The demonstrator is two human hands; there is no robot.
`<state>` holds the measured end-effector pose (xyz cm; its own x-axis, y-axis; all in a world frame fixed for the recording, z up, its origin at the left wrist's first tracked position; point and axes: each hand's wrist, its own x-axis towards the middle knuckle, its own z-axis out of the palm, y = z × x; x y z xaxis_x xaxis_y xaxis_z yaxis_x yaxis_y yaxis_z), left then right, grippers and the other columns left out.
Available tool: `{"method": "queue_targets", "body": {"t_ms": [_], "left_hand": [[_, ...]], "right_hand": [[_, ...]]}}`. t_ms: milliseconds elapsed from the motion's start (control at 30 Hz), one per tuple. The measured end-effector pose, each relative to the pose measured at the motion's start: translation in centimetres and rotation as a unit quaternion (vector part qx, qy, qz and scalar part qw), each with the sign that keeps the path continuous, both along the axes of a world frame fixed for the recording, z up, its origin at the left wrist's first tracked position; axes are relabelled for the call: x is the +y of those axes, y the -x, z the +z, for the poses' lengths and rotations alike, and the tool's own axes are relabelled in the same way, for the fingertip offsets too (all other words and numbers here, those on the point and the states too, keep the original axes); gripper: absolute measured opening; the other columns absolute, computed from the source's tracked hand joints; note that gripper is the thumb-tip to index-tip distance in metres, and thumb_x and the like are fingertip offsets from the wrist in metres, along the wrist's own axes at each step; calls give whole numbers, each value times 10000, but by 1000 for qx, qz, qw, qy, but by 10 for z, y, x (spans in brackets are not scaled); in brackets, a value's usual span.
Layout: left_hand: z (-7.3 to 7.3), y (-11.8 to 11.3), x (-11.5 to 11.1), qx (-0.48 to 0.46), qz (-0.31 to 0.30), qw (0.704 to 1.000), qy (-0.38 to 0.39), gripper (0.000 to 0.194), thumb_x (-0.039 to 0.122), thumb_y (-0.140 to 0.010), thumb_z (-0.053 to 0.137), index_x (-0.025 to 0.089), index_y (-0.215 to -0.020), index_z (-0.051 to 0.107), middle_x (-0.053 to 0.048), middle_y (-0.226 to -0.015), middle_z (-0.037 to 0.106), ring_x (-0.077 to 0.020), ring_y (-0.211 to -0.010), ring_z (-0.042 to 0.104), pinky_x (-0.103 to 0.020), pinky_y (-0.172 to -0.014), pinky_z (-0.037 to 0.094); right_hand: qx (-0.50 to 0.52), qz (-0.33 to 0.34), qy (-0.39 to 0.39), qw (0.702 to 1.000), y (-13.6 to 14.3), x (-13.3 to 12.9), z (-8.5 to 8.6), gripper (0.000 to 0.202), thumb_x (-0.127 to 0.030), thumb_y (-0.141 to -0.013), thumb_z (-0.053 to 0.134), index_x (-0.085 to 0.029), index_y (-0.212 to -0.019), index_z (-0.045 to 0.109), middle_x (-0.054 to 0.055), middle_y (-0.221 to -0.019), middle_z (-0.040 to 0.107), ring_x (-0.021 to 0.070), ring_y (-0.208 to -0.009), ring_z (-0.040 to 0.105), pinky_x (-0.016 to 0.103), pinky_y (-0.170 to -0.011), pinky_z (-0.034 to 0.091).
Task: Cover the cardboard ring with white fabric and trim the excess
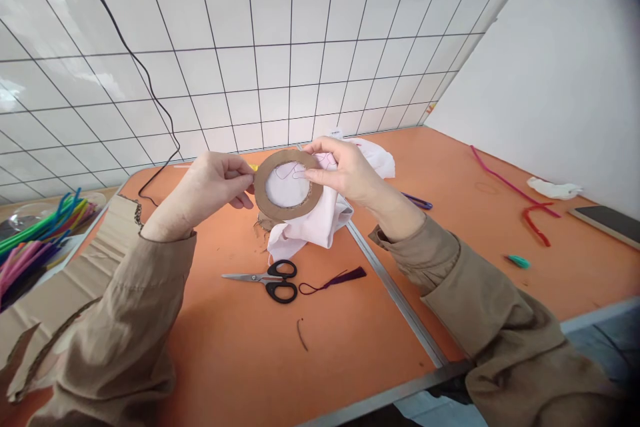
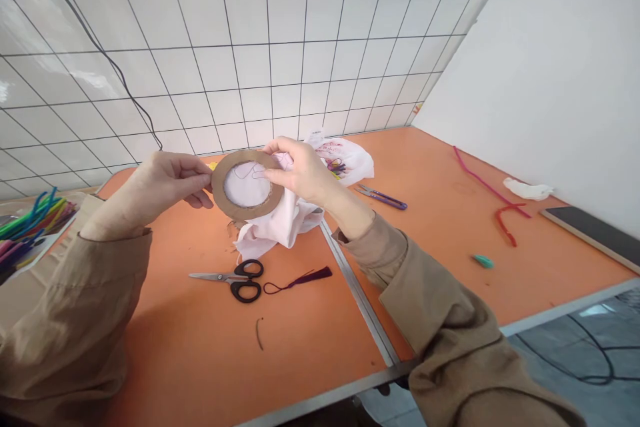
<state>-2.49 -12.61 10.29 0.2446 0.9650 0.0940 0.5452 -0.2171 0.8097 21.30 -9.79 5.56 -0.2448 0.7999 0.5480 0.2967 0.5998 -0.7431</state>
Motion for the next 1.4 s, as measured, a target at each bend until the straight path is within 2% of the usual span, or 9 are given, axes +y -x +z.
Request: {"method": "queue_targets", "body": {"t_ms": [167,300,400,633,900,1200,1300,1400], "left_hand": [[-1,2,1,-37,-23,999,6,61,220,-745,616,196,-708,657,-26,-606,686,-186,-623,697,-273,-593,543],[-1,0,0,-53,-11,998,23,58,193,-737,592,200,-689,624,-2,-574,647,-164,-560,668,-269,-566,521],[0,-2,-2,-55,0,998,23,60,192,-741,587,198,-689,617,6,-542,617,-152,-532,642,-260,-536,494],[-2,-3,0,-76,-3,997,15,67,149,-721,555,190,-690,598,23,-561,587,-131,-532,627,-240,-525,469],[-4,0,4,-80,-10,996,26,70,147,-701,537,194,-667,576,17,-552,601,-142,-553,638,-243,-523,450],[-7,3,9,-112,-2,993,37,73,151,-687,528,197,-663,579,15,-564,621,-133,-508,626,-236,-479,415],[-6,3,9,-107,-1,993,46,60,156,-689,525,193,-667,566,7,-578,634,-136,-506,630,-234,-470,410],[-5,3,8,-97,-9,994,50,57,160,-694,518,196,-667,553,4,-543,618,-151,-509,634,-242,-470,414]], "right_hand": [[-9,20,-12,1000,-2,0,0,210,-268,-751,728,-230,-946,658,26,-1018,684,240,-1019,628,402,-923,497],[-23,47,-3,999,-2,-1,1,279,-310,-755,741,-257,-1024,693,30,-1097,703,257,-1073,628,419,-944,504],[-54,83,21,995,-2,-3,3,318,-321,-774,710,-233,-1080,708,41,-1081,718,258,-1031,646,418,-900,517],[-109,111,47,987,-3,-5,5,337,-212,-770,651,-209,-1100,717,28,-1026,740,235,-965,666,352,-812,515],[-96,71,56,991,-2,-6,5,273,-204,-757,637,-235,-1006,744,2,-893,724,219,-844,655,323,-684,500],[-108,97,43,988,-4,-6,5,453,-154,-762,614,-260,-1195,696,15,-1123,729,236,-1049,662,372,-876,526],[-110,104,35,988,-6,-5,4,479,-144,-761,621,-266,-1219,687,14,-1151,722,243,-1112,645,393,-954,506],[-114,105,33,987,-6,-5,5,485,-140,-764,613,-263,-1228,684,15,-1143,725,245,-1108,647,397,-951,509]]}}
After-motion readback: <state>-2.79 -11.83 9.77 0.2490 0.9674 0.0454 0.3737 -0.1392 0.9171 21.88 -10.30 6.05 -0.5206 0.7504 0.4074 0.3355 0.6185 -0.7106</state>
